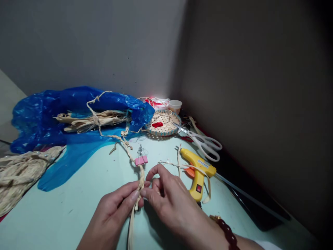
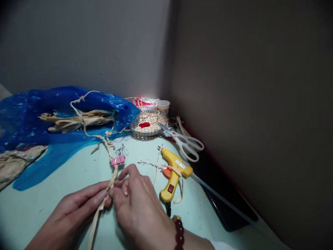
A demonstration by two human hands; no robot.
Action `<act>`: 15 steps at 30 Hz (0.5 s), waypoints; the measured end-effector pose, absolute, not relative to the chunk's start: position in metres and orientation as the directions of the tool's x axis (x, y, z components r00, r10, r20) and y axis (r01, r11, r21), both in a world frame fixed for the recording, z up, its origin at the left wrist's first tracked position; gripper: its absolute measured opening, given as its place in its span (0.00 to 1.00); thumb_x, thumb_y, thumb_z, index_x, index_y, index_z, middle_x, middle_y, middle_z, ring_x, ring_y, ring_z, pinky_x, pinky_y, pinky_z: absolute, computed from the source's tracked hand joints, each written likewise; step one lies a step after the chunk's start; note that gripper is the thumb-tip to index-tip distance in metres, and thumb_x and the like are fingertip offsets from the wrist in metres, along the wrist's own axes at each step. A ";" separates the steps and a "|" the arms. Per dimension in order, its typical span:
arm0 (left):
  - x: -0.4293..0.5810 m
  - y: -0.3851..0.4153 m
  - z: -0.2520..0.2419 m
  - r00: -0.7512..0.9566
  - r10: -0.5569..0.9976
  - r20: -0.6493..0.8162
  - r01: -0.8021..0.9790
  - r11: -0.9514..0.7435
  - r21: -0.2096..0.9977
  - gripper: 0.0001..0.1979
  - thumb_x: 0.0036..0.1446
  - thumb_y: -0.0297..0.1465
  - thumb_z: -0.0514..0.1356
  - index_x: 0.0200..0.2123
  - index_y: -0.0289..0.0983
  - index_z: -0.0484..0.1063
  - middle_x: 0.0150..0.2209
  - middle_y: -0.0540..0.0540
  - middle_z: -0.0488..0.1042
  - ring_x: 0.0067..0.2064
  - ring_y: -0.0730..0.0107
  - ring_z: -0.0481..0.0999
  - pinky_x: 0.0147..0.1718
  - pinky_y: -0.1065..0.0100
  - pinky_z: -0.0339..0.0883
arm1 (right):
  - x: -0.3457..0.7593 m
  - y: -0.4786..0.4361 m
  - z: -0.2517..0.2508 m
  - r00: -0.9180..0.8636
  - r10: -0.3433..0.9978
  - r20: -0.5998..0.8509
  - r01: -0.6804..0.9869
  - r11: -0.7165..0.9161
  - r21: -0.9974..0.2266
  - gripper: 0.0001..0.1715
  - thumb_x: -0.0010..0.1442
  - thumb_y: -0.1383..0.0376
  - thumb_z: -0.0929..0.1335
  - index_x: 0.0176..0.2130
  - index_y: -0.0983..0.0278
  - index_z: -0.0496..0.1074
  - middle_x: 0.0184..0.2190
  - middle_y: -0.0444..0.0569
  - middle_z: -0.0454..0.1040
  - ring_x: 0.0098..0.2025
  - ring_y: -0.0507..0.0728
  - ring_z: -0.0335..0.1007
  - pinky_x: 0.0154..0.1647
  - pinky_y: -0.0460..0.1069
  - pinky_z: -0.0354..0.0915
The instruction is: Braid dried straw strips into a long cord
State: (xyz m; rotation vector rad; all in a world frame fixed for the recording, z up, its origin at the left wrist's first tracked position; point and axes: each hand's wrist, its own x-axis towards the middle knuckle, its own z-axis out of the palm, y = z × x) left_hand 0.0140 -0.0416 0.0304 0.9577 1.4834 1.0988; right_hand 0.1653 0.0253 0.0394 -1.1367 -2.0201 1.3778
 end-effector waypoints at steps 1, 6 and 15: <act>0.014 -0.041 0.032 -0.169 0.956 -0.240 0.065 0.254 0.965 0.17 0.57 0.41 0.61 0.49 0.44 0.77 0.49 0.48 0.80 0.51 0.58 0.75 0.53 0.65 0.65 | 0.165 0.025 0.040 -0.566 0.821 -0.068 0.389 0.194 -0.901 0.06 0.61 0.63 0.65 0.39 0.62 0.65 0.25 0.41 0.68 0.29 0.52 0.61 0.28 0.46 0.53; 0.014 -0.040 0.036 -0.138 0.972 -0.192 0.287 0.225 0.931 0.19 0.61 0.41 0.56 0.52 0.44 0.75 0.54 0.47 0.76 0.56 0.57 0.71 0.57 0.64 0.62 | 0.165 0.023 0.043 -0.570 0.821 -0.037 0.445 0.270 -0.854 0.05 0.61 0.65 0.64 0.39 0.62 0.64 0.25 0.42 0.68 0.29 0.54 0.62 0.29 0.47 0.52; 0.011 -0.042 0.034 -0.055 0.996 0.065 0.657 -0.013 0.754 0.18 0.64 0.38 0.51 0.51 0.44 0.75 0.49 0.44 0.78 0.46 0.60 0.75 0.48 0.64 0.70 | 0.166 0.022 0.044 -0.630 0.777 -0.004 0.408 0.326 -0.852 0.09 0.62 0.66 0.62 0.32 0.64 0.69 0.22 0.42 0.68 0.24 0.49 0.59 0.25 0.45 0.51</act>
